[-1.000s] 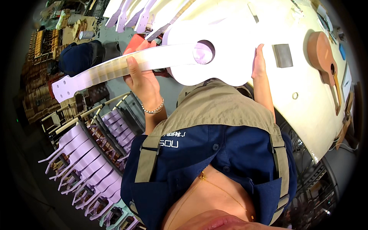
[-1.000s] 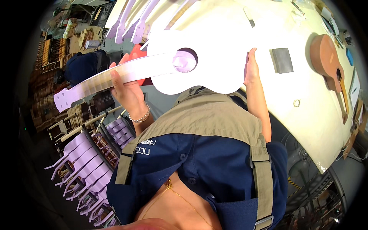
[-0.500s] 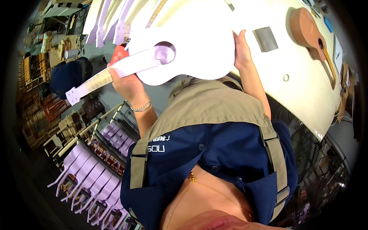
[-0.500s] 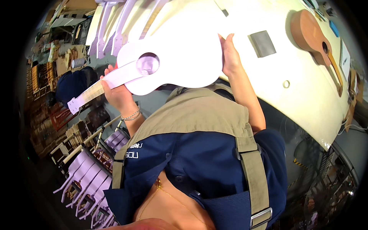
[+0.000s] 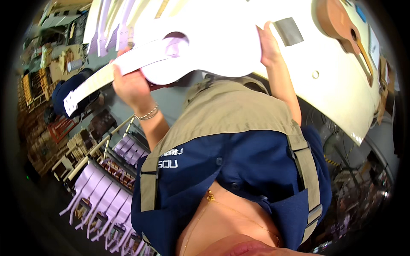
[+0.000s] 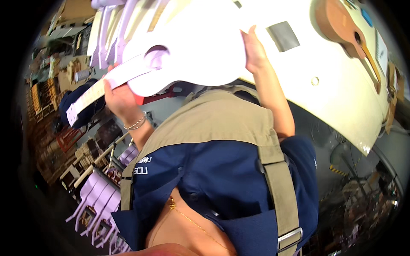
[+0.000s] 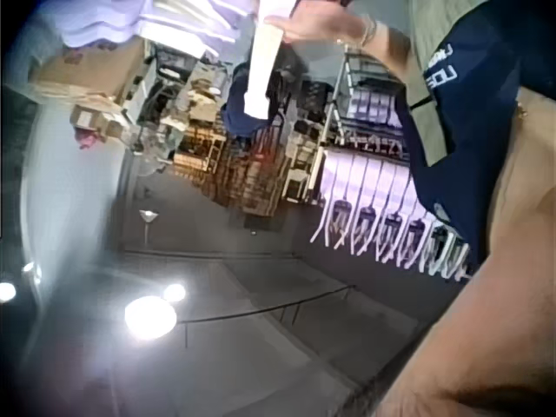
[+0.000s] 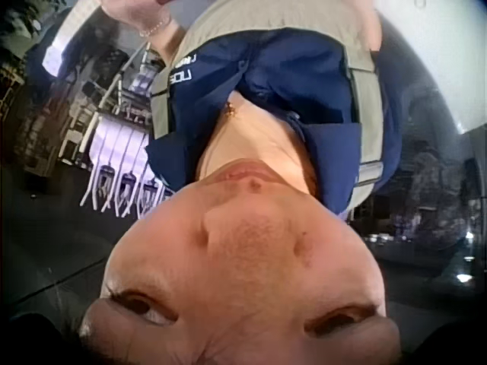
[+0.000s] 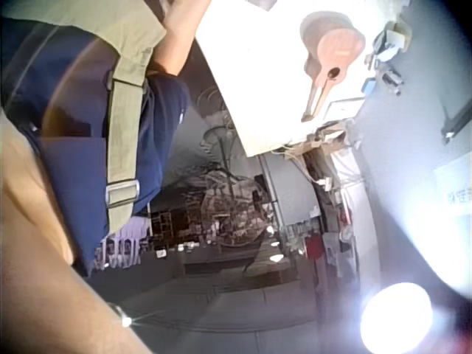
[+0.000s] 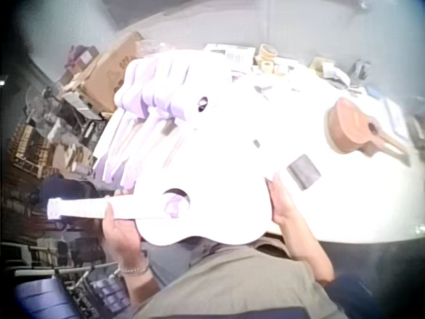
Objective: The person sands the edges of light purple plastic guitar-shaped objects using a sanding block. They pick up the objects from a rack, smooth the surfaces, and place them on a table.
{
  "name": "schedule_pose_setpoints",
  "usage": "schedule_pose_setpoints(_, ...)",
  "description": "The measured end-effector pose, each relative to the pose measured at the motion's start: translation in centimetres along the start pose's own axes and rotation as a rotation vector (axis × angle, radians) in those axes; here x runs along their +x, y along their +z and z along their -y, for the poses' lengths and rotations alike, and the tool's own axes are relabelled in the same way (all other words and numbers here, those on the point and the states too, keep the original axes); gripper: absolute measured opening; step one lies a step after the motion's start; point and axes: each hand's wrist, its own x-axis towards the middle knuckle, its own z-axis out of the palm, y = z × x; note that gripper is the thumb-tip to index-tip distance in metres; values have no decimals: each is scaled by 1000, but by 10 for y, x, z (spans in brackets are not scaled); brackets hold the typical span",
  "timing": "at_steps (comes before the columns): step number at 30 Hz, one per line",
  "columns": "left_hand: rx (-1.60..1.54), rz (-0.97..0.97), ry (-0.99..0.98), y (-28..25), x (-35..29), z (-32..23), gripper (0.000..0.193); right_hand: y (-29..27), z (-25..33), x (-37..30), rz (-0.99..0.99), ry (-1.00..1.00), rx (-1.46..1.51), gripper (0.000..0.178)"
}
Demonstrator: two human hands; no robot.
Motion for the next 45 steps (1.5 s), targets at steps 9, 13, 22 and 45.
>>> schedule_pose_setpoints(9, 104, 118, 90, 46, -25, -14, 41, -33, -18, 11, -123, 0, 78, 77)
schedule_pose_setpoints(13, 121, 150, 118, 50, -32, -18, 45, -35, -20, 11, -90, -8, 93, 75)
schedule_pose_setpoints(22, 548, 683, 490, 38, -22, -47, 51, -82, -40, 17, 198, -91, -511, 57)
schedule_pose_setpoints(45, 277, 282, 420, 47, -27, -14, 58, -49, -38, 0, -85, -516, -976, 68)
